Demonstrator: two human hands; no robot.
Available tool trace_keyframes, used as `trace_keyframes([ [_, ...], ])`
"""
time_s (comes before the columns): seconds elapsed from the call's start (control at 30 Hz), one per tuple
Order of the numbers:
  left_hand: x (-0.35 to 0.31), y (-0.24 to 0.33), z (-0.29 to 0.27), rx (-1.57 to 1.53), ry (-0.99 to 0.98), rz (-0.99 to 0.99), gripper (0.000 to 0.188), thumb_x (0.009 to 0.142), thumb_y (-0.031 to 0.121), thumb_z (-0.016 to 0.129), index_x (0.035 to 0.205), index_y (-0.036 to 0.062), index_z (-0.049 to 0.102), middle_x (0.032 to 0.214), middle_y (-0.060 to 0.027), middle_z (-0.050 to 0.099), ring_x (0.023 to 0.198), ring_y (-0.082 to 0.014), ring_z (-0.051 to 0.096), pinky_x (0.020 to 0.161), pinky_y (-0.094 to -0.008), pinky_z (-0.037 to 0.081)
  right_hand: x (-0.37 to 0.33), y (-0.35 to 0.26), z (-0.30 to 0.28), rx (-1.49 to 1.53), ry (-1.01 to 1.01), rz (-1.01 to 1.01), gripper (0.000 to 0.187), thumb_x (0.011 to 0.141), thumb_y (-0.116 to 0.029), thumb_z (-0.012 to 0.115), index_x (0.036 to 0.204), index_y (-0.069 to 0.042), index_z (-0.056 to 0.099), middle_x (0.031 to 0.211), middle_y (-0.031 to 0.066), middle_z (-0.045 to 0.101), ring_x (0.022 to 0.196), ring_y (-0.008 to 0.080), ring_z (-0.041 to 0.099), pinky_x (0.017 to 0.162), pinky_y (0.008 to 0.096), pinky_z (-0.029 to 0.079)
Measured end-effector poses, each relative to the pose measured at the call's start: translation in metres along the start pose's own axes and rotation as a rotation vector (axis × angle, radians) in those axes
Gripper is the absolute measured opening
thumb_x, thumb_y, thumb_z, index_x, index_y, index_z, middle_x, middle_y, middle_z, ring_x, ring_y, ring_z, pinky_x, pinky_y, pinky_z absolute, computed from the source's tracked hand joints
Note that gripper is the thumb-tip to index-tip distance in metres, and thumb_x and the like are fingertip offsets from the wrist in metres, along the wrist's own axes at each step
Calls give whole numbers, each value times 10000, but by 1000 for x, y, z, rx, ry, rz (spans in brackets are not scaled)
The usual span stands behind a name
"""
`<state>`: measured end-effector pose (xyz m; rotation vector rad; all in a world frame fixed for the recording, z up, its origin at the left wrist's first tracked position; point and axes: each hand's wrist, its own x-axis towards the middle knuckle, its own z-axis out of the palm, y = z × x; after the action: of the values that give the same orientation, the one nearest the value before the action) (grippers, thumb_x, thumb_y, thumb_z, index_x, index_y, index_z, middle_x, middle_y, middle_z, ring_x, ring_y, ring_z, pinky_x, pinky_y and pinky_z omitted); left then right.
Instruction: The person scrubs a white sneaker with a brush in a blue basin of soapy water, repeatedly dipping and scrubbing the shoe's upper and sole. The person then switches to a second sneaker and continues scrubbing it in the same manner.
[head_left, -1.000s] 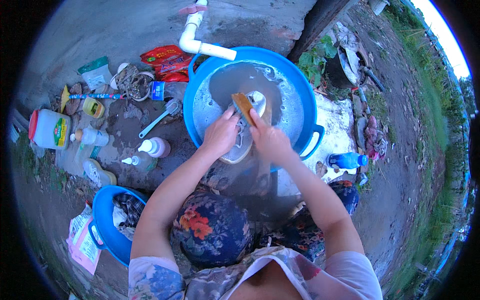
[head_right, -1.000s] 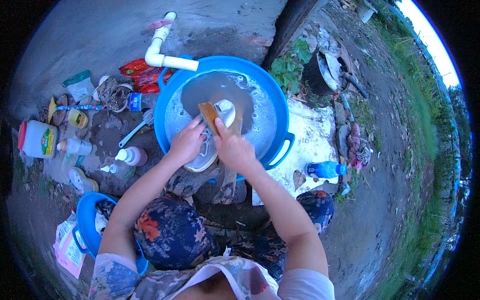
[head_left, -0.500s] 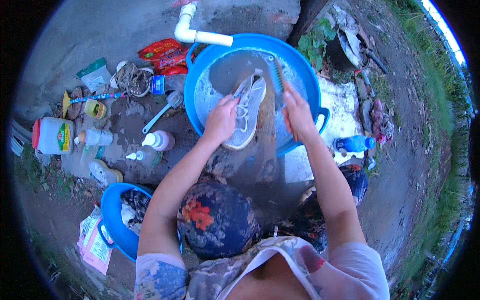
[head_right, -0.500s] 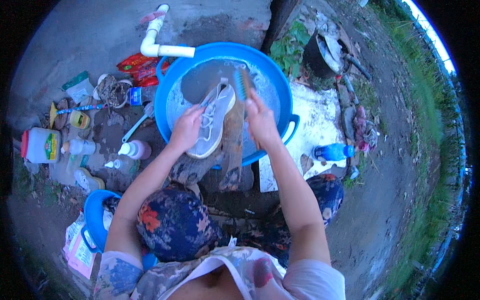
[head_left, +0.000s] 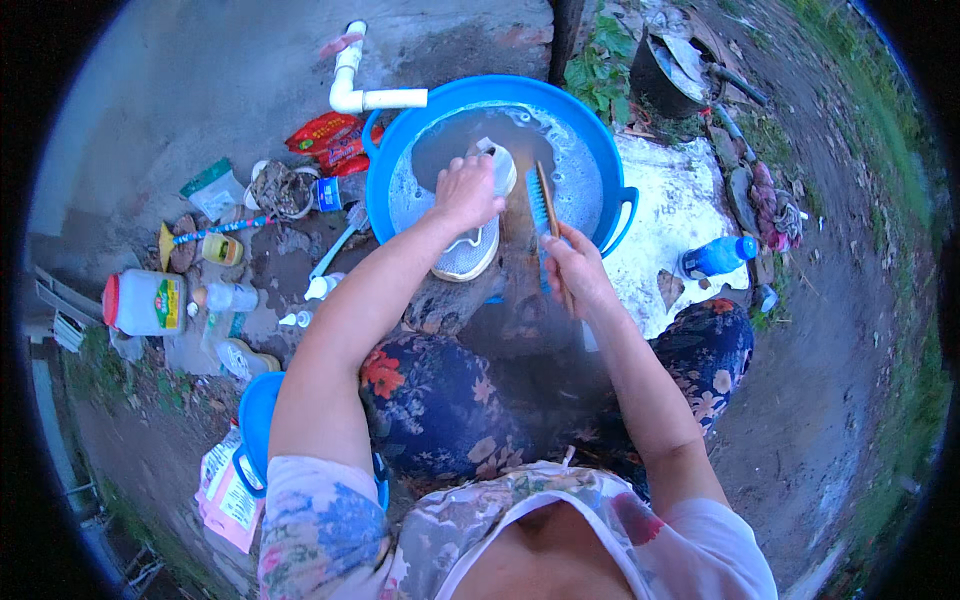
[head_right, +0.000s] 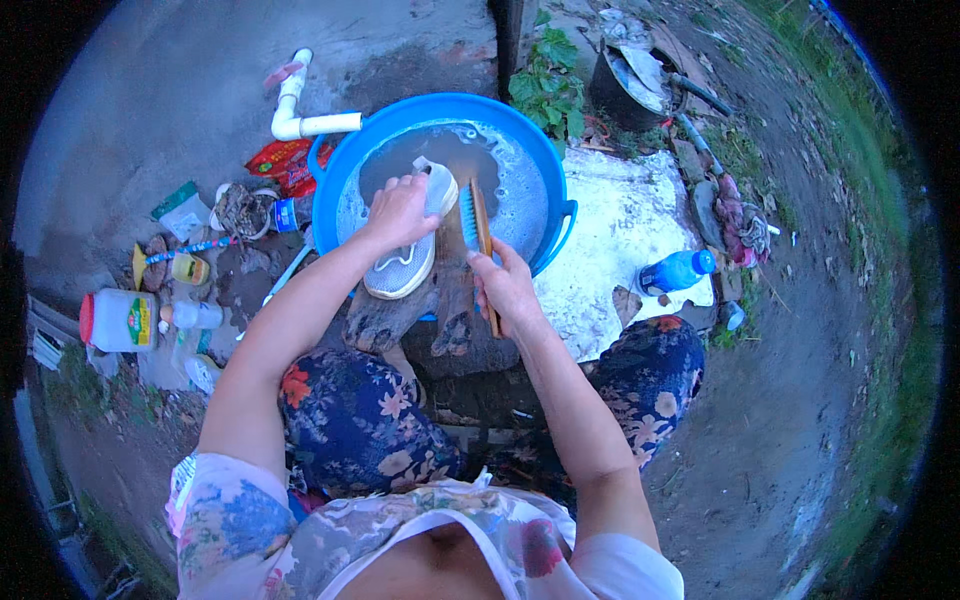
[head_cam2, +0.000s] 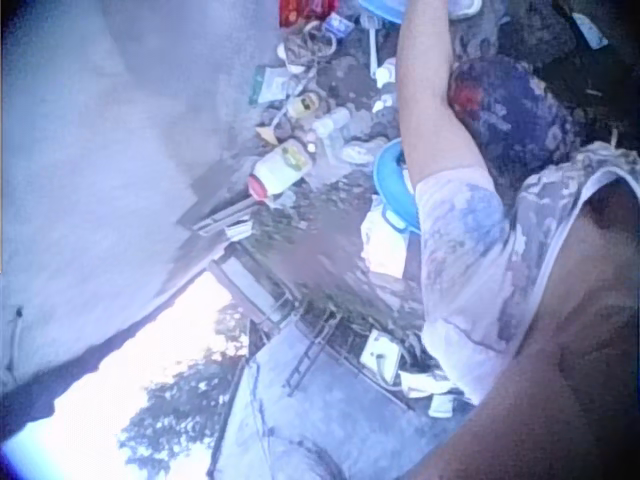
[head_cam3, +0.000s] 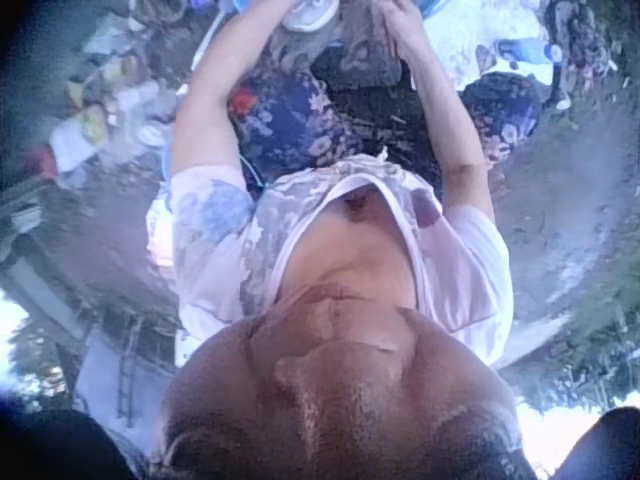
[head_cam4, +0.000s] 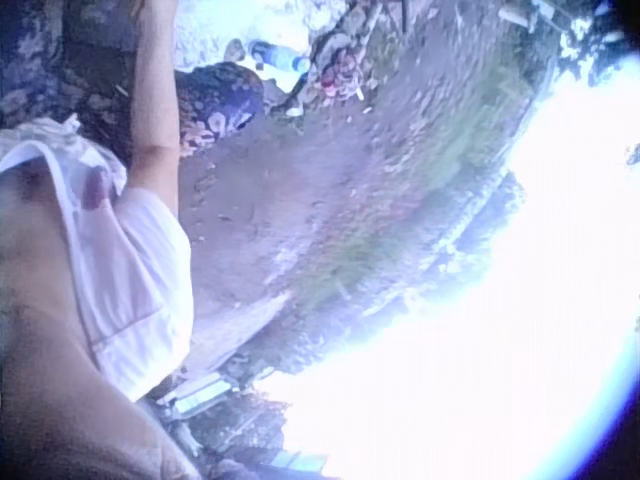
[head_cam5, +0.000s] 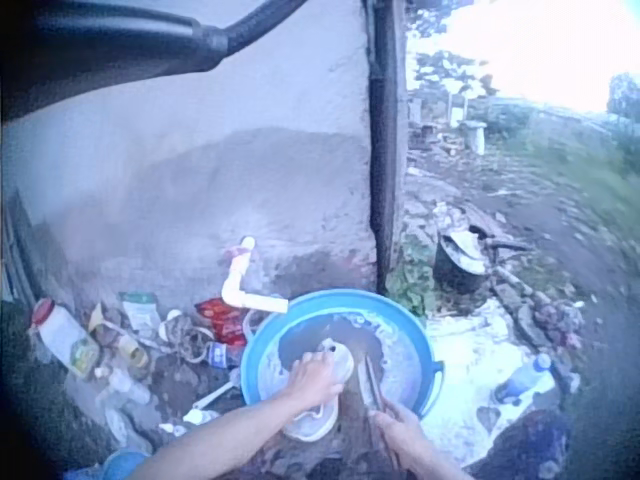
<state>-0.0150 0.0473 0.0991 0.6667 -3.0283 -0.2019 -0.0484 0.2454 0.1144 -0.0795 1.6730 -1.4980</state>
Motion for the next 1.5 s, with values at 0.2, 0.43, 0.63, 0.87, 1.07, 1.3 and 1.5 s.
trace_keyframes([
  [0.2, 0, -35, 15, -1184, 60, -415, 261, 763, 173, 632, 958, 0, 650, 887, -95, 663, 776, -178, 624, 698, -306, 486, -12, 23, -14, -162, 20, -257, 582, 891, -273, 536, 1381, -42, 324, 811, 76, 604, 509, 160, 545, 460, 299, 465],
  [0.43, -7, -28, 6, -1706, -25, -420, 194, 903, 107, 485, 1016, 4, 605, 817, -40, 599, 616, -80, 540, 480, -212, 420, 58, -7, 23, -906, 241, -424, 566, 899, -356, 440, 1333, -17, 311, 915, 317, 604, 885, 459, 592, 802, 528, 453],
  [0.63, -5, -39, 44, -847, 500, -364, 330, 855, 240, 576, 1068, -12, 564, 880, -108, 556, 736, -201, 551, 647, -334, 463, 7, 28, 12, -1000, -9, -387, 568, 916, -338, 422, 1346, 6, 281, 937, 289, 613, 876, 444, 596, 784, 516, 457],
  [0.87, 15, -33, 44, -416, 72, -441, 304, 811, 254, 563, 1067, 88, 564, 1138, -165, 557, 1042, -364, 525, 901, -460, 416, -2, -8, 28, -271, -232, 276, 556, 919, -310, 440, 1366, -15, 286, 892, 228, 620, 526, 233, 586, 579, 361, 513],
  [1.07, 22, -28, 43, -417, 110, -442, 193, 821, 212, 555, 940, 61, 578, 1039, -159, 589, 993, -360, 543, 857, -453, 429, 110, 38, 70, -68, 24, 43, 450, 943, -330, 398, 1347, -168, 284, 683, 50, 486, 510, 186, 505, 379, 330, 408],
  [1.3, 17, -26, 45, -455, 133, -332, 174, 836, 208, 535, 928, 65, 574, 1014, -148, 602, 961, -368, 550, 839, -454, 428, 62, 23, 71, -7, -10, 80, 567, 927, -324, 442, 1424, -183, 208, 659, 66, 461, 517, 205, 502, 426, 398, 445],
  [1.5, 4, -40, 46, -619, 113, -326, 164, 834, 186, 529, 914, 46, 558, 956, -173, 616, 919, -374, 574, 801, -450, 441, 28, 22, 75, -61, 18, 60, 591, 930, -310, 420, 1441, -161, 164, 659, 63, 460, 501, 174, 485, 407, 368, 433],
])
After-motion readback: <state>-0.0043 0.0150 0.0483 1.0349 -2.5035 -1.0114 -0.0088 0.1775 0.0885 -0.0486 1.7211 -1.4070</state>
